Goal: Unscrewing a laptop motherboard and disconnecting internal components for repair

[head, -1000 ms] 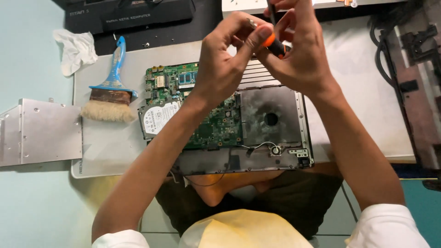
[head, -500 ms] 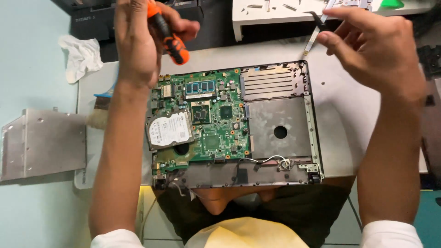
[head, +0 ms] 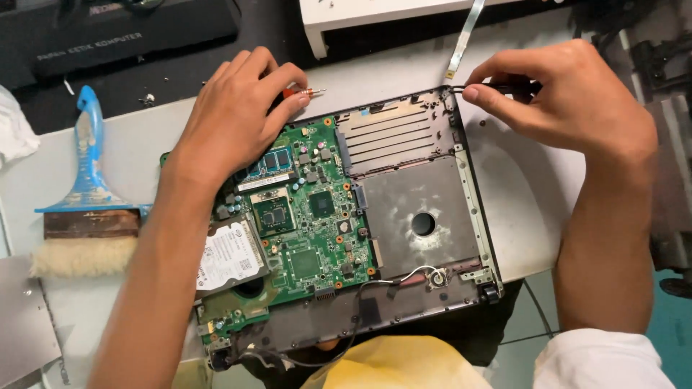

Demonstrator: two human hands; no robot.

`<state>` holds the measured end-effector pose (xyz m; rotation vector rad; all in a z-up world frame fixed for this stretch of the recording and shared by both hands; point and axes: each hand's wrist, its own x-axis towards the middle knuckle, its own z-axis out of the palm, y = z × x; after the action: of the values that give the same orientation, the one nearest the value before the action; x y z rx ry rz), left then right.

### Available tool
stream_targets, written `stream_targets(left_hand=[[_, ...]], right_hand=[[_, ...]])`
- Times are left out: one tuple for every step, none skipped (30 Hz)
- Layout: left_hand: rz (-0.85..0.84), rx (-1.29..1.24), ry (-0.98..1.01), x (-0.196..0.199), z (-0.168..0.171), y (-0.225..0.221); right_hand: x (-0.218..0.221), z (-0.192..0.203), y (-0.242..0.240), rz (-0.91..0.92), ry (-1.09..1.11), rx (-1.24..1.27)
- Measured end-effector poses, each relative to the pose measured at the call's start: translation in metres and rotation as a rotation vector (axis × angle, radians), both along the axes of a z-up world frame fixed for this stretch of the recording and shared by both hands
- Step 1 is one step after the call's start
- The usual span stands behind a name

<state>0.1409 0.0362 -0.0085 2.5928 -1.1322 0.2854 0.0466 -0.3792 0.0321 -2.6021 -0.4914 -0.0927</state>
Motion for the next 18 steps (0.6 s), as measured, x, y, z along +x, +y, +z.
stream_targets(left_hand=[[-0.005, 0.001, 0.005, -0.002, -0.001, 0.0], [-0.021, -0.043, 0.011, -0.004, 0.0, -0.001], [-0.032, -0.087, 0.012, -0.006, 0.001, -0.001], [-0.033, -0.087, 0.011, -0.006, 0.003, -0.001], [-0.017, -0.076, 0.027, -0.008, 0.004, -0.002], [-0.001, -0.065, 0.044, -0.009, 0.004, -0.002], [-0.001, -0.064, 0.047, -0.008, 0.004, -0.002], [-0.011, -0.07, 0.039, -0.008, 0.003, -0.002], [-0.021, -0.078, 0.03, -0.007, 0.003, -0.002], [-0.021, -0.078, 0.033, -0.008, 0.002, -0.002], [-0.016, -0.077, 0.043, -0.008, 0.003, -0.002], [-0.01, -0.077, 0.053, -0.008, 0.004, -0.002], [-0.011, -0.076, 0.05, -0.008, 0.004, -0.002], [-0.008, -0.074, 0.051, -0.008, 0.004, -0.002], [-0.005, -0.072, 0.054, -0.008, 0.004, -0.002], [-0.006, -0.071, 0.053, -0.008, 0.004, -0.002], [-0.007, -0.073, 0.053, -0.008, 0.004, -0.002], [-0.007, -0.075, 0.054, -0.009, 0.004, -0.002]], right_hand=[[0.001, -0.003, -0.001, -0.005, 0.005, 0.001], [0.001, -0.004, -0.002, 0.001, -0.026, -0.026], [0.004, -0.005, -0.004, 0.012, -0.061, -0.053], [0.003, -0.006, -0.003, 0.01, -0.062, -0.053], [0.003, -0.008, -0.003, 0.015, -0.1, -0.083], [0.002, -0.011, -0.002, 0.019, -0.137, -0.112], [0.003, -0.011, -0.003, 0.019, -0.134, -0.112], [0.003, -0.012, -0.003, 0.018, -0.153, -0.139], [0.003, -0.013, -0.004, 0.016, -0.173, -0.168], [0.002, -0.012, -0.004, 0.015, -0.17, -0.168], [0.002, -0.011, -0.004, 0.017, -0.169, -0.153], [0.002, -0.01, -0.004, 0.018, -0.168, -0.138], [0.002, -0.009, -0.004, 0.017, -0.17, -0.137], [0.002, -0.009, -0.003, 0.027, -0.174, -0.148], [0.001, -0.008, -0.002, 0.037, -0.176, -0.159], [0.002, -0.01, -0.002, 0.037, -0.177, -0.158], [0.003, -0.012, -0.002, 0.042, -0.194, -0.178], [0.003, -0.014, -0.002, 0.046, -0.211, -0.197]])
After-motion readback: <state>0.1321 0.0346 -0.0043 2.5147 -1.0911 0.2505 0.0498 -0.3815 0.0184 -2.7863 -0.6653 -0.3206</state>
